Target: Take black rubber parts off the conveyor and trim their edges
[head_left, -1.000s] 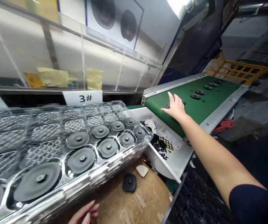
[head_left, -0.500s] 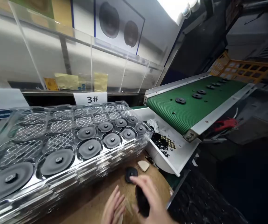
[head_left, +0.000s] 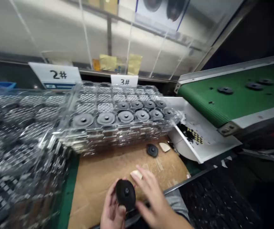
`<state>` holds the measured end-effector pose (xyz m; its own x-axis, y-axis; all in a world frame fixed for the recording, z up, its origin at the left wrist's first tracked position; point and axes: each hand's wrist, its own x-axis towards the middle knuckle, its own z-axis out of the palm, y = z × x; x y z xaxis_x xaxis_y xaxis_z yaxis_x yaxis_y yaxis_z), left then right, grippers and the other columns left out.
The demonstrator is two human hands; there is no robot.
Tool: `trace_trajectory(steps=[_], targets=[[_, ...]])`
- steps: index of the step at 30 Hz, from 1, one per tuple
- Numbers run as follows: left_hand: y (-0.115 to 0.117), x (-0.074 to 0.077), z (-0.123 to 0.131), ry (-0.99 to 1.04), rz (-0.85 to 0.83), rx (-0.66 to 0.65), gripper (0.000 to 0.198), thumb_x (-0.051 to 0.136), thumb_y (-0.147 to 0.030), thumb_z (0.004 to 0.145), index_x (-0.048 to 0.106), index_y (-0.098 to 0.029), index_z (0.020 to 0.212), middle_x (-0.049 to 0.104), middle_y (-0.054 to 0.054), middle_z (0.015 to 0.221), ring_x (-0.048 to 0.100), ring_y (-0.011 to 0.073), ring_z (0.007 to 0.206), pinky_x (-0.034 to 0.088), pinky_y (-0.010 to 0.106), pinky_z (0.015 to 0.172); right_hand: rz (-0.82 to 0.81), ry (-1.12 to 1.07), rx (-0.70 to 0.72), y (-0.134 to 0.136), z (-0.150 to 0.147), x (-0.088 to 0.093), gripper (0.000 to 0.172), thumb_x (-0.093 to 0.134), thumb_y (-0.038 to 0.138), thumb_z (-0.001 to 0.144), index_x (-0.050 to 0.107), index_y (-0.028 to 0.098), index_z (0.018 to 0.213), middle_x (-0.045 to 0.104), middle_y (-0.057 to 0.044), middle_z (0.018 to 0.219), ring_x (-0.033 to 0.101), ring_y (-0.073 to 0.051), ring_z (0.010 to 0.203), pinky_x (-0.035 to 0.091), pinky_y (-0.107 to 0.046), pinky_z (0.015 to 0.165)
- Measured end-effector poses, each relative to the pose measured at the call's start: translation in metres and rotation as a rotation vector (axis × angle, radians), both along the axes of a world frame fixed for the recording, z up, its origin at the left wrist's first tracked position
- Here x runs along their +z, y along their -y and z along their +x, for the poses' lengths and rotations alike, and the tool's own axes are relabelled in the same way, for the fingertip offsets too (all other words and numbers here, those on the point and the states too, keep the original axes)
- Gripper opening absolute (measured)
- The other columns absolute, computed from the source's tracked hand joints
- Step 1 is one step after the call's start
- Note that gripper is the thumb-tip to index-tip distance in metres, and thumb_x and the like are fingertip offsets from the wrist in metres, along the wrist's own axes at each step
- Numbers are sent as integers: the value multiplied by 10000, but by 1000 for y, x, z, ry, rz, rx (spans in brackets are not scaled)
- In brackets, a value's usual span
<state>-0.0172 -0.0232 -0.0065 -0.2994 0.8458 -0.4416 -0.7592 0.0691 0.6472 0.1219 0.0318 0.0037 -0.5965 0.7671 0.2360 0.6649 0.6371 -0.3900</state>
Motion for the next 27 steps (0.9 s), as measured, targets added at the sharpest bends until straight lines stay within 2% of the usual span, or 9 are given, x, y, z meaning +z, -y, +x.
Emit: trace_trajectory(steps=[3, 6, 9, 13, 16, 19, 21, 25, 27], targets=[[4, 6, -14, 171, 28, 40, 485, 625, -437, 712, 524, -259, 1151, 615, 81, 1165, 547, 321, 1103, 412, 452, 964, -71, 48, -135, -7, 15, -13, 387, 438, 220, 870, 493, 255, 1252, 473, -110, 1290, 498, -264, 1103, 456, -447, 890], [7, 15, -29, 331, 33, 44, 444, 514, -382, 815, 436, -291, 1242, 630, 85, 1144, 566, 283, 1088, 409, 431, 969, -109, 44, -114, -16, 16, -37, 375, 551, 272, 829, 533, 230, 1201, 541, -121, 1184, 529, -268, 1031, 477, -448, 837], [14, 19, -40, 413, 36, 73, 469, 513, -326, 827, 398, -317, 1281, 635, 74, 1141, 564, 265, 1095, 425, 393, 963, -127, -1, -126, -27, 6, -55, 354, 547, 323, 851, 515, 176, 1172, 533, -108, 1162, 522, -248, 1044, 458, -447, 852], [20, 18, -47, 454, 79, 93, 538, 558, -315, 792, 381, -314, 1301, 636, 82, 1135, 546, 286, 1115, 448, 382, 945, -176, -84, -143, -39, -9, -55, 216, 478, 306, 906, 559, 151, 1033, 576, -56, 1028, 576, -161, 877, 488, -361, 767], [21, 17, -52, 444, 66, 106, 539, 538, -260, 816, 352, -328, 1317, 640, 74, 1132, 544, 281, 1118, 449, 384, 944, -236, -141, -102, -30, -18, -48, 222, 461, 298, 912, 564, 160, 1051, 614, -40, 918, 594, -134, 761, 501, -307, 689], [19, 16, -55, 419, 64, 105, 511, 520, -217, 830, 376, -324, 1308, 626, 63, 1163, 530, 266, 1136, 442, 367, 954, -308, -182, -14, -15, -29, -35, 190, 487, 287, 879, 630, 200, 969, 660, -24, 798, 608, -132, 678, 501, -255, 623], [17, 16, -54, 398, 65, 80, 495, 534, -206, 821, 412, -301, 1290, 613, 65, 1185, 518, 259, 1150, 435, 357, 962, -344, -215, -4, -13, -39, -16, 185, 493, 285, 866, 654, 206, 910, 674, -28, 765, 614, -142, 654, 492, -239, 576], [7, 22, -43, 322, 76, 55, 471, 574, -229, 794, 471, -265, 1252, 607, 68, 1194, 510, 225, 1158, 416, 315, 974, -366, -310, -25, -22, -63, 44, 216, 469, 265, 888, 587, 210, 1060, 652, -45, 962, 612, -143, 786, 490, -236, 643], [3, 27, -36, 302, 84, 5, 464, 585, -266, 784, 490, -250, 1238, 618, 73, 1174, 518, 218, 1145, 408, 315, 978, -347, -371, 111, -24, -74, 72, 220, 468, 221, 885, 576, 206, 1077, 640, -42, 963, 594, -143, 836, 478, -252, 729]])
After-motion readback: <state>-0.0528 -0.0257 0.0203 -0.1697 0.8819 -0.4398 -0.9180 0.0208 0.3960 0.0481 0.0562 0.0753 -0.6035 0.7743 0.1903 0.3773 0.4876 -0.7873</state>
